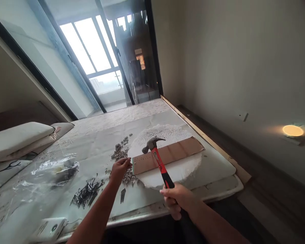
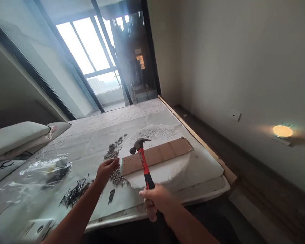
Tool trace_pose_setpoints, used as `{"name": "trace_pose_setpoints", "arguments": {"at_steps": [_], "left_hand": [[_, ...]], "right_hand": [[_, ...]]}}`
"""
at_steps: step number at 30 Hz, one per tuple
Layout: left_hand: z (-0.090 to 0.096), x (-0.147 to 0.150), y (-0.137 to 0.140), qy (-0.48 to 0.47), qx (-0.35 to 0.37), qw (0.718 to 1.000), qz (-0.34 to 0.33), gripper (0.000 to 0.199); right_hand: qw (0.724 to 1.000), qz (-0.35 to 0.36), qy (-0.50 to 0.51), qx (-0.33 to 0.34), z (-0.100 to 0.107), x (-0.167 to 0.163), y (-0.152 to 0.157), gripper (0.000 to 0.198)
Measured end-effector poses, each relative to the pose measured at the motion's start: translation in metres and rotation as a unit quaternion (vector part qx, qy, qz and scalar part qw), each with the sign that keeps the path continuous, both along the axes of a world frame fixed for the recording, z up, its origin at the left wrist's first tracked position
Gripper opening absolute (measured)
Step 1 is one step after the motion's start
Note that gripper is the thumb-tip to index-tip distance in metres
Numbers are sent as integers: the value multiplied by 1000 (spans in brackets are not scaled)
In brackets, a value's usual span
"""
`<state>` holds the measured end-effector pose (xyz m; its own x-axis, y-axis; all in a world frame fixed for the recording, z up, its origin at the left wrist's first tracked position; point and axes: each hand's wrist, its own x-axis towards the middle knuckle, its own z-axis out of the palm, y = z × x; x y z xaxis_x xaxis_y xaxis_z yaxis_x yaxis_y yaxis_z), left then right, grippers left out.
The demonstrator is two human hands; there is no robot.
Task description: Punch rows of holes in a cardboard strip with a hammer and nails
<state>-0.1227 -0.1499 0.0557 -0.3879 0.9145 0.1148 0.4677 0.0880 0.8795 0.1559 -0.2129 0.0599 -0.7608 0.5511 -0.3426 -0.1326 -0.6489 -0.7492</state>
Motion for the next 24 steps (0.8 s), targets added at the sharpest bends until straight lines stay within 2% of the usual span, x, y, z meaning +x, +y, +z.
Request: {"name": "trace_pose_setpoints", "arguments": {"at_steps": [4,9,13,24], "left_hand": [[-12,4,8,72,10,997,-6,47],[-19,6,11,128,-7,992,12,47],[-21,11,13,168,-7,986,9,43],[-26,19,14,201,-26,979,-7,39]], "right_hand": [[1000,-26,4,-6,-12,-2,-1,46],[999,-48,19,-15,-10,3,-3,48],[999,-35,8,-31,-6,6,-5,50],[1000,23,2,13,11,21,-3,41]]}}
